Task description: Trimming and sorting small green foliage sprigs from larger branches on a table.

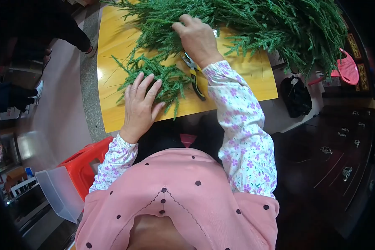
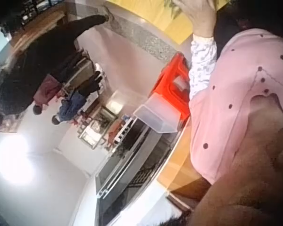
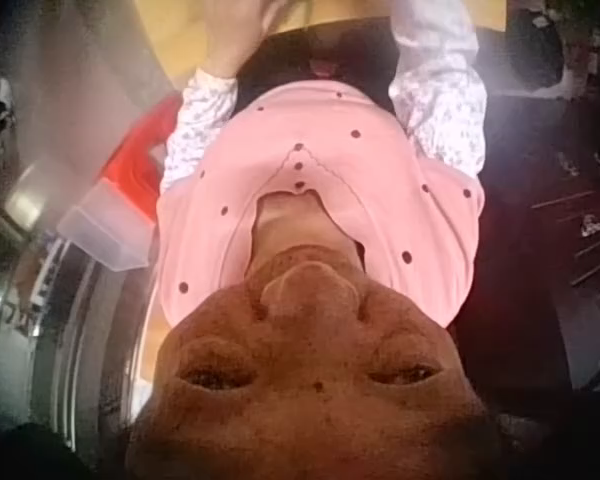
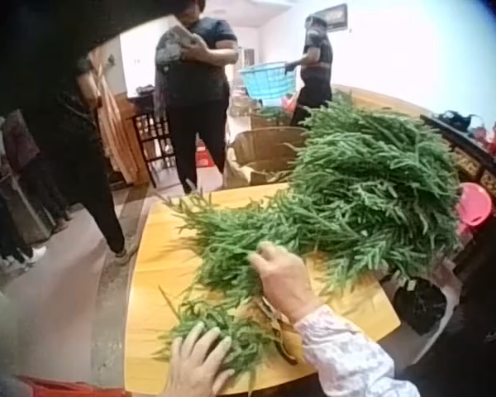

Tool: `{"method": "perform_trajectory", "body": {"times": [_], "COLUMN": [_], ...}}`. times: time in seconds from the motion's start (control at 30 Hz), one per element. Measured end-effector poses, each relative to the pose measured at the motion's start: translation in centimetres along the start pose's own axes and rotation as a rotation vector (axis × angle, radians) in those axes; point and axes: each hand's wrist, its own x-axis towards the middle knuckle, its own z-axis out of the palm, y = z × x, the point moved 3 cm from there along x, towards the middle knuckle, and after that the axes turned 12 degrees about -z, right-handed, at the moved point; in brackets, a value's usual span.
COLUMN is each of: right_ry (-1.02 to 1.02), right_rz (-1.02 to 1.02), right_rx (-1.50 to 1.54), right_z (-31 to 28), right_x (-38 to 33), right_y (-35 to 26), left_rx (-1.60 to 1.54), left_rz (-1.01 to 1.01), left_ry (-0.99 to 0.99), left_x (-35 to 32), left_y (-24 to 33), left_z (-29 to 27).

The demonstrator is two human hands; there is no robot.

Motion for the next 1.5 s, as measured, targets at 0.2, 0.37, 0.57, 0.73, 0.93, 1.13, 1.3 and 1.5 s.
{"method": "perform_trajectory", "body": {"times": [0.2, 0.37, 0.57, 0.73, 0.93, 1.13, 1.3, 1.5], "right_ry": [0.396, 0.705, 0.371, 0.213, 0.110, -0.090, -0.156, -0.050], "right_rz": [0.012, 0.223, -0.023, -0.151, -0.145, 0.131, -0.001, 0.060], "right_rx": [0.038, 0.231, 0.338, 0.568, 0.787, 1.227, 0.849, 0.945], "right_z": [-3.7, -10.6, -15.3, -16.0, -16.9, -17.9, -16.2, -16.4], "right_x": [-1.1, -4.3, -8.3, -10.6, -10.4, -10.5, -11.7, -11.1], "right_y": [1.1, 0.9, -6.4, -11.1, -12.4, -9.8, -9.3, -10.2], "left_rx": [-0.063, -0.348, -1.362, -1.824, -1.756, -1.844, -1.838, -1.873], "left_rz": [0.032, 0.162, -0.513, -0.783, -0.720, -0.825, -0.872, -0.868], "left_ry": [0.039, 0.090, -0.595, -0.802, -0.783, -0.630, -0.562, -0.568], "left_x": [-1.7, -2.0, 1.3, 4.9, 5.1, 4.2, 3.9, 3.6], "left_y": [0.8, 1.9, 4.7, 5.8, 6.2, 6.1, 6.2, 5.0], "left_z": [-2.5, -3.7, 1.1, 3.8, 4.7, 4.0, 3.7, 4.3]}}
